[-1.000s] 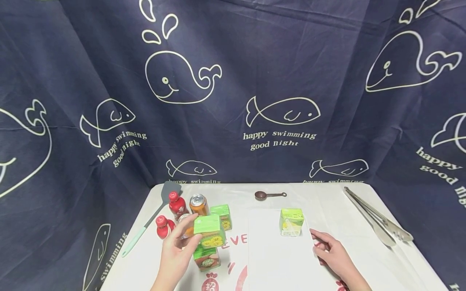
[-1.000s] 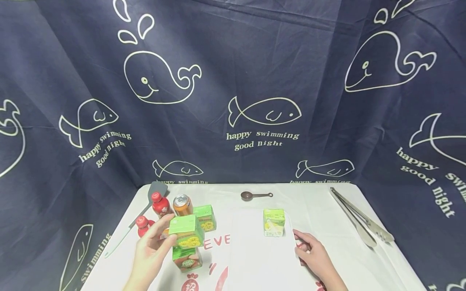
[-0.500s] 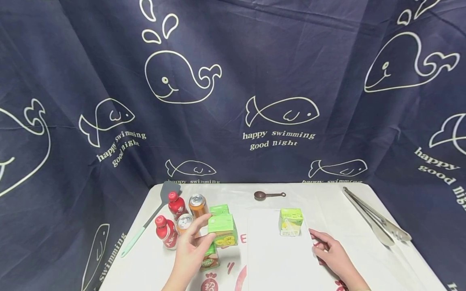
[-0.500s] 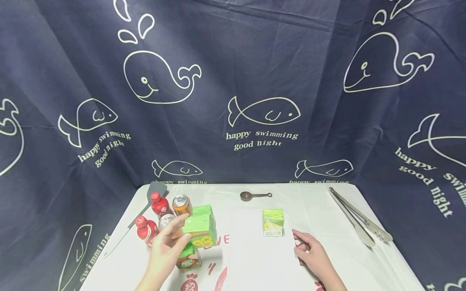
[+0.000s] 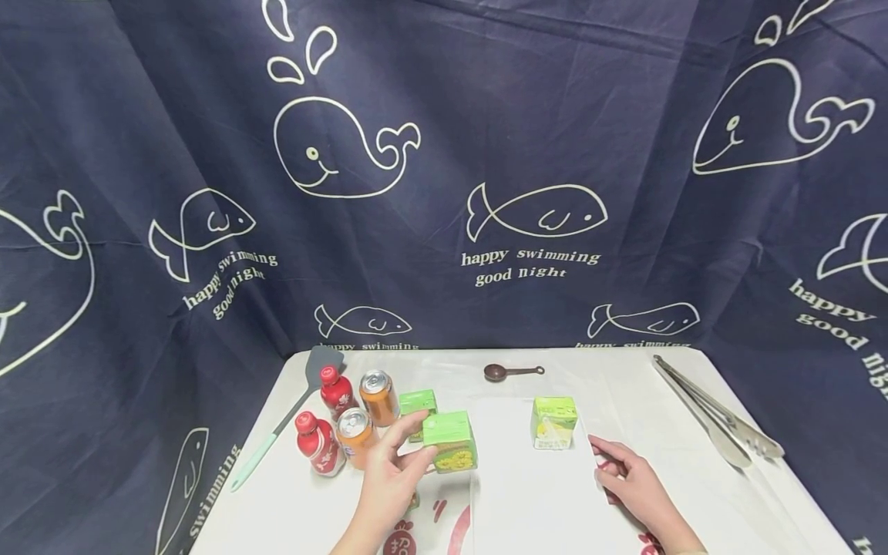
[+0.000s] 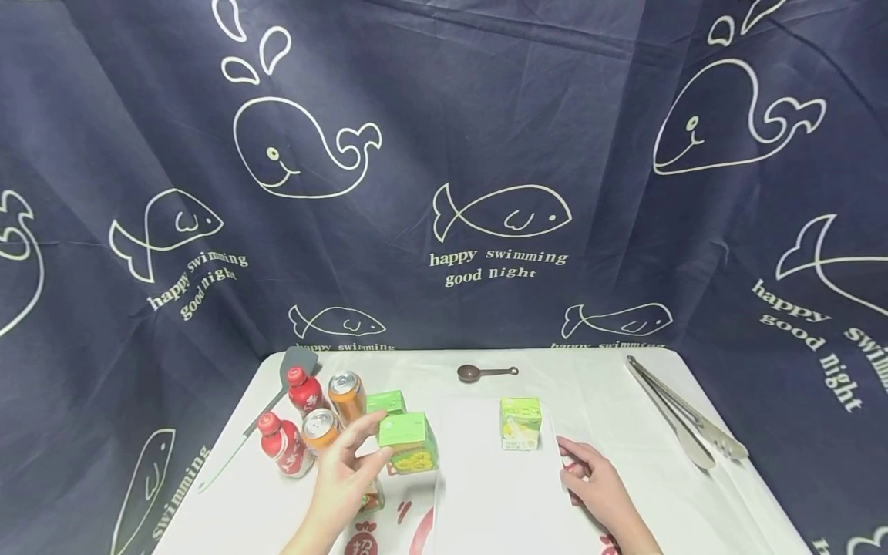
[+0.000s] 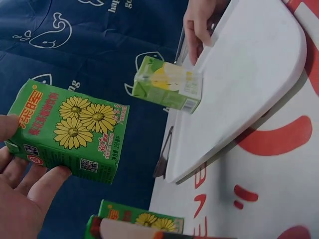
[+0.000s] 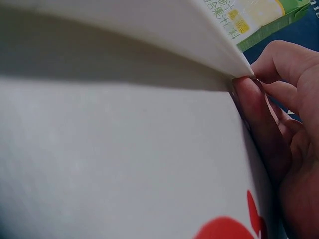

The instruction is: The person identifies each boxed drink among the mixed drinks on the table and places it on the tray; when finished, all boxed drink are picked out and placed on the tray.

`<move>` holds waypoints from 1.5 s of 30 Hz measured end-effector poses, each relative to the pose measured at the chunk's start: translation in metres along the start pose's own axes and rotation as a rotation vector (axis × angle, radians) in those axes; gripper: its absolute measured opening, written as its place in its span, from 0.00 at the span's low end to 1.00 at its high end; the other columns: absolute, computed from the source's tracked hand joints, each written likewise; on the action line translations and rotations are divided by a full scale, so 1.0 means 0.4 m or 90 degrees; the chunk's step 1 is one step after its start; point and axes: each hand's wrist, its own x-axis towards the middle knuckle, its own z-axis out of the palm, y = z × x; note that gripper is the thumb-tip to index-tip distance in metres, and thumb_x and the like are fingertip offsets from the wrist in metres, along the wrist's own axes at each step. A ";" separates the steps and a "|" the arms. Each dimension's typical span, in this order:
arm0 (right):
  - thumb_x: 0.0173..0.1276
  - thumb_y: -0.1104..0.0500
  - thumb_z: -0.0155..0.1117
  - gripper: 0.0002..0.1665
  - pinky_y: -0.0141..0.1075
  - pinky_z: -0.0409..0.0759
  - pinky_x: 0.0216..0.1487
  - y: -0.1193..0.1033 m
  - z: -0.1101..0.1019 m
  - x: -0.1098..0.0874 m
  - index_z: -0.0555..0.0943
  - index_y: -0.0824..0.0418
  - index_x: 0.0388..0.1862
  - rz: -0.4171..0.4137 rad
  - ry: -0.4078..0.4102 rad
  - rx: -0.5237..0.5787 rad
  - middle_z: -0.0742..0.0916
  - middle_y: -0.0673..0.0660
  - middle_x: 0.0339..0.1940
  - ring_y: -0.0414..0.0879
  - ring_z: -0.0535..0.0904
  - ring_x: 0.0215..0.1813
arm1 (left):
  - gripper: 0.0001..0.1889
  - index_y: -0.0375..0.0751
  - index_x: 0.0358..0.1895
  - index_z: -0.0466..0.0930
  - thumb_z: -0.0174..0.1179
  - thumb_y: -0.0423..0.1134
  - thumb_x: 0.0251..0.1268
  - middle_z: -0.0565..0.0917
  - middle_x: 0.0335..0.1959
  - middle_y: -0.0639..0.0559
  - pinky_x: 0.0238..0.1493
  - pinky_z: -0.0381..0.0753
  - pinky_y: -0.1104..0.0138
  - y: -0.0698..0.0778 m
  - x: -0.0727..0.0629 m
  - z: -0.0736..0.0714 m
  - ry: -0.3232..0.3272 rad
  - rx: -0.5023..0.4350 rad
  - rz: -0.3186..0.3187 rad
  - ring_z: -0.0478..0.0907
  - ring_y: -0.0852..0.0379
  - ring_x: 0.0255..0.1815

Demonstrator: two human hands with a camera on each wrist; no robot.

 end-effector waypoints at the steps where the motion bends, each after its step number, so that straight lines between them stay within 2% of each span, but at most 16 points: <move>1: 0.65 0.70 0.69 0.37 0.34 0.83 0.23 -0.001 0.000 0.000 0.73 0.67 0.75 0.000 -0.001 0.002 0.80 0.64 0.61 0.43 0.78 0.27 | 0.25 0.38 0.66 0.79 0.70 0.27 0.66 0.81 0.61 0.38 0.48 0.89 0.57 -0.002 0.001 0.004 -0.003 0.000 -0.002 0.87 0.46 0.52; 9: 0.65 0.70 0.69 0.38 0.35 0.83 0.22 -0.002 0.001 0.000 0.73 0.68 0.75 0.002 0.001 0.004 0.80 0.64 0.61 0.44 0.79 0.27 | 0.25 0.38 0.66 0.79 0.70 0.28 0.66 0.81 0.61 0.37 0.55 0.87 0.58 -0.028 0.004 0.040 -0.016 -0.001 -0.021 0.85 0.46 0.56; 17: 0.65 0.70 0.69 0.37 0.35 0.83 0.22 -0.002 0.000 0.001 0.73 0.68 0.74 0.000 0.001 0.005 0.81 0.63 0.60 0.44 0.79 0.27 | 0.24 0.42 0.66 0.79 0.70 0.32 0.68 0.81 0.62 0.39 0.57 0.85 0.63 -0.052 0.000 0.081 -0.036 -0.015 -0.071 0.86 0.47 0.55; 24: 0.65 0.70 0.68 0.37 0.35 0.82 0.22 -0.004 0.001 0.000 0.73 0.68 0.74 0.001 0.005 0.002 0.81 0.64 0.60 0.44 0.79 0.26 | 0.24 0.42 0.65 0.79 0.69 0.29 0.67 0.80 0.62 0.39 0.57 0.85 0.61 -0.083 0.002 0.124 -0.060 -0.030 -0.057 0.84 0.44 0.57; 28: 0.64 0.70 0.68 0.37 0.35 0.83 0.22 -0.003 0.002 0.001 0.73 0.68 0.74 0.004 0.005 0.001 0.80 0.64 0.60 0.44 0.79 0.27 | 0.25 0.43 0.66 0.78 0.69 0.29 0.67 0.79 0.63 0.39 0.56 0.86 0.62 -0.097 -0.002 0.148 -0.070 -0.046 -0.078 0.86 0.47 0.56; 33: 0.64 0.70 0.68 0.37 0.35 0.83 0.22 -0.002 0.001 0.002 0.73 0.68 0.74 0.005 0.003 -0.004 0.80 0.64 0.60 0.45 0.79 0.27 | 0.25 0.41 0.65 0.78 0.69 0.28 0.66 0.79 0.63 0.40 0.58 0.84 0.62 -0.109 -0.003 0.183 -0.083 -0.050 -0.083 0.86 0.49 0.55; 40: 0.64 0.70 0.68 0.38 0.35 0.83 0.23 -0.005 -0.001 0.001 0.73 0.69 0.74 0.007 -0.001 0.005 0.80 0.65 0.61 0.44 0.79 0.27 | 0.24 0.43 0.63 0.80 0.70 0.28 0.65 0.80 0.60 0.45 0.62 0.81 0.64 -0.136 -0.001 0.231 -0.098 -0.044 -0.076 0.83 0.51 0.61; 45: 0.64 0.70 0.69 0.38 0.35 0.83 0.23 -0.005 -0.001 -0.001 0.73 0.68 0.74 0.011 -0.002 -0.002 0.80 0.64 0.62 0.44 0.79 0.28 | 0.24 0.42 0.62 0.80 0.70 0.26 0.62 0.81 0.59 0.47 0.62 0.81 0.63 -0.157 -0.005 0.264 -0.105 -0.047 -0.066 0.80 0.46 0.62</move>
